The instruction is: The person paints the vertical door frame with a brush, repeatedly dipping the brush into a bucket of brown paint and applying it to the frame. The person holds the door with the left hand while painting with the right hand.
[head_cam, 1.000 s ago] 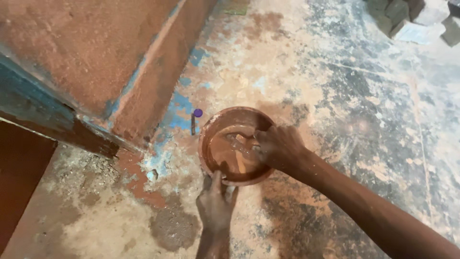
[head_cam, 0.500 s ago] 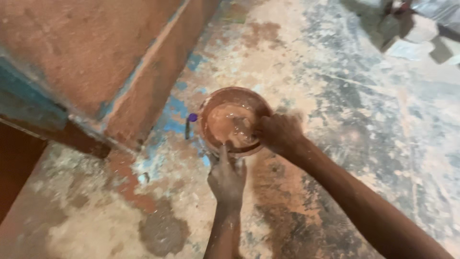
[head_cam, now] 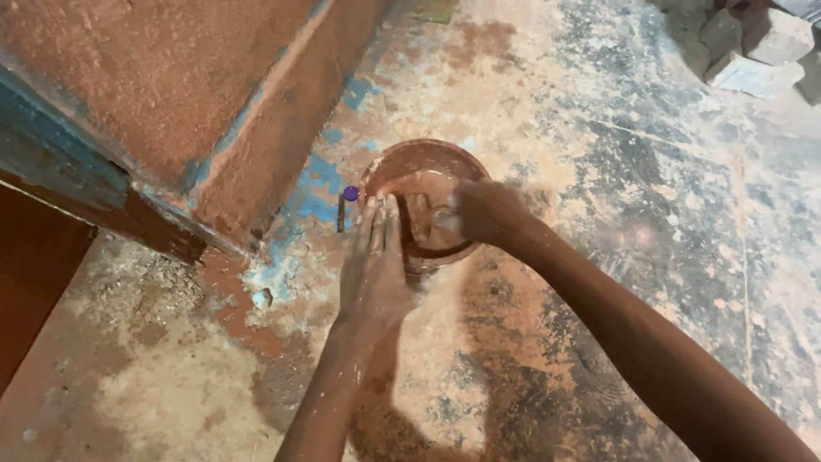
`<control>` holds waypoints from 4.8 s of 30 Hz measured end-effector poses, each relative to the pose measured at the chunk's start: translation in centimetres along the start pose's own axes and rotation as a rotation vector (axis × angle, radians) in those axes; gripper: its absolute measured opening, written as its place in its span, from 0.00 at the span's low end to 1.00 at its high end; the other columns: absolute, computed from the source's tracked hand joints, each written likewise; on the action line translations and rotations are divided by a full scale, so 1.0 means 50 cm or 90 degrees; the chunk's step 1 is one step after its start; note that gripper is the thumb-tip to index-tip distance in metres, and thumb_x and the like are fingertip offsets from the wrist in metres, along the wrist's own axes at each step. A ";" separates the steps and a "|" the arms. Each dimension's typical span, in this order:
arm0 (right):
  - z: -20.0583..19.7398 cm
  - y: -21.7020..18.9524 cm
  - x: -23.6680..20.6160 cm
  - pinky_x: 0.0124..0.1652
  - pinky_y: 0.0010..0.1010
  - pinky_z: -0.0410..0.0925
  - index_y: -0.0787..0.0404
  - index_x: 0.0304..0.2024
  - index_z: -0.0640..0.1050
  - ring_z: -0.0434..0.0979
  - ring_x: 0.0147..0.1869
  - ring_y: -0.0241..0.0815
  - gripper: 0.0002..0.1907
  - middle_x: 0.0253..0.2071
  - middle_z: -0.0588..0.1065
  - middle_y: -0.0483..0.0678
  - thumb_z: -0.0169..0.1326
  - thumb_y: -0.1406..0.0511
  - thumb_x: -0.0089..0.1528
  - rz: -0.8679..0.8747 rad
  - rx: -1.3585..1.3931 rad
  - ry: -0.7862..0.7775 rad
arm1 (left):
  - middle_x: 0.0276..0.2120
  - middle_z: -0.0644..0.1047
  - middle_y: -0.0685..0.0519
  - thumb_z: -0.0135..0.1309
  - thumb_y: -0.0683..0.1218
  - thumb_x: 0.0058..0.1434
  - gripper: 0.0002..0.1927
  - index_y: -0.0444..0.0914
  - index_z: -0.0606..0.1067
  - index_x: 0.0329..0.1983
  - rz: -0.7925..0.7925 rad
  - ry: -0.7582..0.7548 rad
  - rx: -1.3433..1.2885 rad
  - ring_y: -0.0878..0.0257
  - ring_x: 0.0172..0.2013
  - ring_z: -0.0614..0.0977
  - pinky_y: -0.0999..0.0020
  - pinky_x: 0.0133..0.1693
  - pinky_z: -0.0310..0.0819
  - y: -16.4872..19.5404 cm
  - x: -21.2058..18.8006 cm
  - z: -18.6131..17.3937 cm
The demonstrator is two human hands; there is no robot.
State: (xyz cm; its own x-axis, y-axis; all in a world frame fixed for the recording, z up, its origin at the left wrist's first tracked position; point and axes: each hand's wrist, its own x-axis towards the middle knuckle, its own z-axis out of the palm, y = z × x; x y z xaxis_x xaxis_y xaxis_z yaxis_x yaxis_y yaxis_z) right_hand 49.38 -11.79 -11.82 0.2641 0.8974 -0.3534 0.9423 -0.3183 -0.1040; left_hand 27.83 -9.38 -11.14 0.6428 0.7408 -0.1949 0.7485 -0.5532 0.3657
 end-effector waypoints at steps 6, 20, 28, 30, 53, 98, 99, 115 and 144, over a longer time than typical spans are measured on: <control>-0.009 -0.020 0.018 0.31 0.43 0.73 0.62 0.33 0.81 0.81 0.30 0.50 0.17 0.28 0.79 0.55 0.62 0.54 0.58 -0.090 -0.114 0.166 | 0.75 0.43 0.37 0.69 0.62 0.47 0.66 0.29 0.42 0.75 0.088 0.064 0.020 0.46 0.76 0.39 0.51 0.73 0.30 -0.021 0.014 0.040; -0.024 -0.006 0.019 0.24 0.37 0.68 0.51 0.21 0.78 0.77 0.23 0.41 0.17 0.20 0.75 0.44 0.60 0.51 0.59 -0.218 -0.383 0.572 | 0.77 0.42 0.44 0.67 0.65 0.47 0.68 0.34 0.39 0.76 0.052 0.118 -0.007 0.52 0.76 0.41 0.50 0.72 0.29 -0.026 0.009 0.062; -0.023 -0.046 0.008 0.27 0.31 0.72 0.59 0.36 0.79 0.78 0.27 0.33 0.20 0.26 0.76 0.44 0.55 0.48 0.63 -0.055 -0.476 0.108 | 0.78 0.40 0.46 0.66 0.67 0.48 0.69 0.35 0.36 0.78 0.032 0.081 0.040 0.55 0.77 0.38 0.51 0.73 0.27 -0.023 0.009 0.052; -0.027 -0.046 -0.006 0.29 0.30 0.75 0.63 0.43 0.78 0.79 0.28 0.33 0.30 0.28 0.77 0.45 0.56 0.42 0.60 -0.065 -0.458 0.068 | 0.78 0.40 0.47 0.66 0.68 0.48 0.70 0.35 0.36 0.78 0.021 0.057 0.034 0.56 0.77 0.37 0.51 0.73 0.25 -0.022 0.008 0.049; -0.061 -0.003 0.037 0.34 0.41 0.77 0.54 0.37 0.81 0.84 0.38 0.50 0.07 0.33 0.79 0.51 0.53 0.62 0.66 -0.471 -0.462 0.055 | 0.78 0.44 0.48 0.67 0.60 0.49 0.63 0.34 0.43 0.77 0.017 0.166 0.081 0.56 0.76 0.43 0.52 0.72 0.33 -0.023 0.021 0.077; 0.153 0.244 -0.218 0.24 0.41 0.46 0.65 0.49 0.78 0.44 0.20 0.43 0.24 0.21 0.53 0.47 0.38 0.53 0.72 0.460 0.680 -0.107 | 0.75 0.53 0.39 0.61 0.47 0.57 0.51 0.28 0.46 0.77 0.073 0.352 0.379 0.49 0.76 0.51 0.57 0.73 0.45 -0.421 -0.194 -0.275; 0.161 0.248 -0.211 0.22 0.40 0.44 0.67 0.50 0.77 0.43 0.19 0.41 0.23 0.20 0.52 0.46 0.39 0.56 0.71 0.406 0.729 -0.099 | 0.75 0.50 0.37 0.63 0.49 0.54 0.55 0.28 0.44 0.76 -0.001 0.354 0.287 0.47 0.75 0.49 0.57 0.72 0.44 -0.437 -0.214 -0.306; -0.172 -0.372 -0.210 0.14 0.20 0.54 0.61 0.42 0.74 0.58 0.15 0.28 0.17 0.19 0.63 0.37 0.41 0.55 0.69 -0.027 1.069 -0.316 | 0.77 0.44 0.44 0.70 0.48 0.49 0.63 0.33 0.40 0.78 -0.101 0.542 0.027 0.51 0.77 0.45 0.62 0.75 0.39 -0.390 -0.304 -0.462; -0.187 -0.695 -0.223 0.16 0.24 0.54 0.64 0.45 0.78 0.56 0.15 0.30 0.19 0.19 0.63 0.39 0.43 0.57 0.70 -0.097 0.897 -0.065 | 0.77 0.47 0.43 0.69 0.52 0.47 0.61 0.33 0.46 0.77 -0.156 0.532 0.090 0.52 0.76 0.46 0.56 0.72 0.42 -0.474 -0.345 -0.399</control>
State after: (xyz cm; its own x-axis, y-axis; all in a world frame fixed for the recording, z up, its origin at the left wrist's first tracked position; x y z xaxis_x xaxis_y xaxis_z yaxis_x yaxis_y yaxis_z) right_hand 15.63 -7.87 4.44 0.1066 0.9438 -0.3128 -0.0470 -0.3094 -0.9498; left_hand -4.25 -1.43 1.71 0.1730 0.8504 0.4968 0.8985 -0.3428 0.2740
